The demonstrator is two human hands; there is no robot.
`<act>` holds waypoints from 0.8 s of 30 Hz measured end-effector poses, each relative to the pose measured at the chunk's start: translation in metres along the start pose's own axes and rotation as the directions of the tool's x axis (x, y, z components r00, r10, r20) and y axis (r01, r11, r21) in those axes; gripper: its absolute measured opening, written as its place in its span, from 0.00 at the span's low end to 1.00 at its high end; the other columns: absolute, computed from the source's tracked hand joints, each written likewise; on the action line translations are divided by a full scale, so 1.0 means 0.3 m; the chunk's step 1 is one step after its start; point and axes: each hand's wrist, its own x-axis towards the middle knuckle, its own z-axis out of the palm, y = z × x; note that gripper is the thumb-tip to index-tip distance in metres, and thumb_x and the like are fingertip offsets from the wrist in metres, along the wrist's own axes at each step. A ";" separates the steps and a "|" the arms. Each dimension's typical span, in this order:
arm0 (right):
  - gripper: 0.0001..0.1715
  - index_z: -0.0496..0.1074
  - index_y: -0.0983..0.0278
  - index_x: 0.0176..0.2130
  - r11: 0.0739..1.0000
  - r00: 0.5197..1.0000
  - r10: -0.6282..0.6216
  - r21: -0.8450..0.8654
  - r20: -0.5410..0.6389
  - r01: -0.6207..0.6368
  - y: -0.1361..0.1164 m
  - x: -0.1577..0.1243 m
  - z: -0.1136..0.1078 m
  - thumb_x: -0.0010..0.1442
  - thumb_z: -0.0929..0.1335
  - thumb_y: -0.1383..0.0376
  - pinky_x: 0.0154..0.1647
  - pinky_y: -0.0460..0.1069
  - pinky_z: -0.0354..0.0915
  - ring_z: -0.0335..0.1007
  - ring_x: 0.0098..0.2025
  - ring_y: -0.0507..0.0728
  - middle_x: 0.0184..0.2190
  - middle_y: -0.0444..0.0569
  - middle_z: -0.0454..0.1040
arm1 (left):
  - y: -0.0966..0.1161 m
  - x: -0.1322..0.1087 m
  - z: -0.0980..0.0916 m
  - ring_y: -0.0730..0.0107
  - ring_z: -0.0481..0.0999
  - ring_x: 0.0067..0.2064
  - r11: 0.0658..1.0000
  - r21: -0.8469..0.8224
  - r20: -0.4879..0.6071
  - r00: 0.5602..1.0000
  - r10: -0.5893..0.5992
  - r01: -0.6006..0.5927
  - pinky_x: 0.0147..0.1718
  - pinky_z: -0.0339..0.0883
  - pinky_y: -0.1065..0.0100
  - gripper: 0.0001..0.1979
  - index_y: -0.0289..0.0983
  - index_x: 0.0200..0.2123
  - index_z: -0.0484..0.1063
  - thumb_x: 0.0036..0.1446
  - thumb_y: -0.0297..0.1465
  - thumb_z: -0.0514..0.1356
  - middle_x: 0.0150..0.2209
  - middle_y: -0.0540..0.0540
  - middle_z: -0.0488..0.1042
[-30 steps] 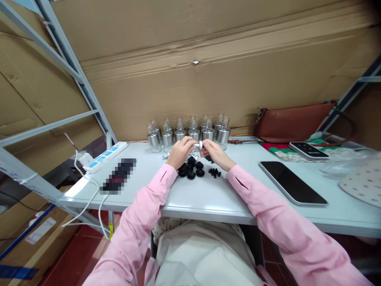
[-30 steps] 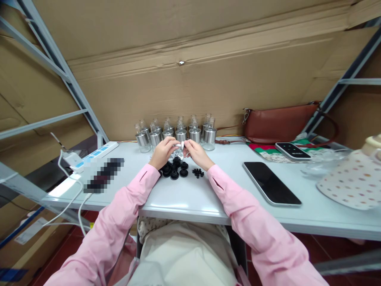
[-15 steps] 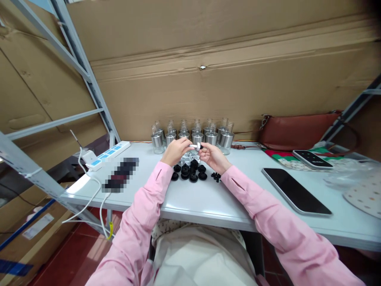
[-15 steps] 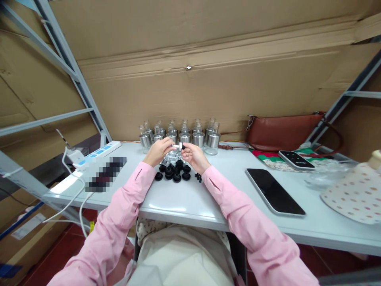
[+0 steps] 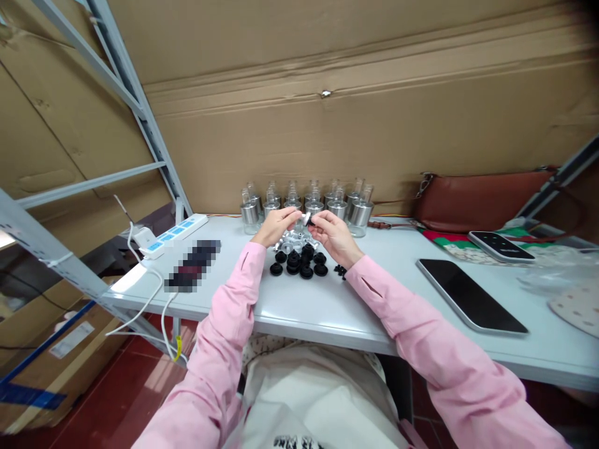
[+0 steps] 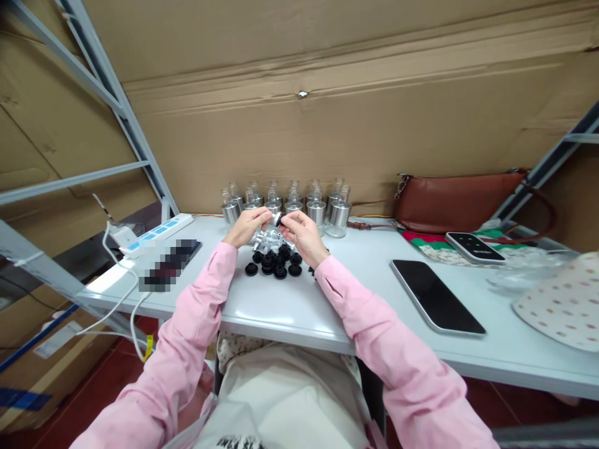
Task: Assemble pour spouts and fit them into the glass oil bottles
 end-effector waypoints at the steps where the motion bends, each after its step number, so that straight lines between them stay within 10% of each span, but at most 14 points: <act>1: 0.15 0.64 0.63 0.25 0.999 1.000 -0.023 -0.040 0.008 0.023 0.002 0.001 0.002 0.41 0.72 0.60 0.21 0.42 0.57 0.61 0.21 0.47 0.19 0.40 0.68 | -0.004 0.002 -0.002 0.76 0.60 0.25 1.000 -0.017 -0.001 1.000 -0.008 0.008 0.30 0.54 0.72 0.19 0.35 0.19 0.58 0.58 0.39 0.47 0.19 0.53 0.59; 7: 0.14 0.61 0.62 0.28 0.909 0.973 -0.221 -0.349 0.065 0.229 0.019 0.001 -0.002 0.45 0.69 0.60 0.23 0.45 0.59 0.61 0.21 0.49 0.20 0.41 0.68 | -0.027 0.007 -0.011 0.76 0.59 0.23 0.994 -0.085 0.032 0.997 -0.069 0.071 0.27 0.54 0.71 0.19 0.35 0.18 0.58 0.56 0.40 0.48 0.17 0.53 0.58; 13: 0.08 0.63 0.63 0.29 0.605 0.890 -0.422 -0.678 0.172 0.418 0.019 -0.011 -0.016 0.48 0.67 0.62 0.28 0.46 0.62 0.63 0.24 0.50 0.22 0.42 0.66 | -0.046 0.012 -0.003 0.76 0.58 0.21 0.986 -0.105 0.025 0.992 -0.124 0.126 0.26 0.54 0.71 0.20 0.35 0.18 0.59 0.56 0.41 0.47 0.16 0.53 0.59; 24: 0.04 0.66 0.63 0.32 0.167 0.697 -0.574 -0.772 0.430 0.614 0.039 0.000 -0.048 0.52 0.64 0.67 0.33 0.47 0.64 0.65 0.27 0.53 0.25 0.45 0.67 | -0.063 0.017 0.000 0.77 0.60 0.18 0.949 -0.254 0.090 0.981 -0.169 0.187 0.24 0.56 0.71 0.21 0.35 0.16 0.59 0.55 0.42 0.50 0.13 0.53 0.60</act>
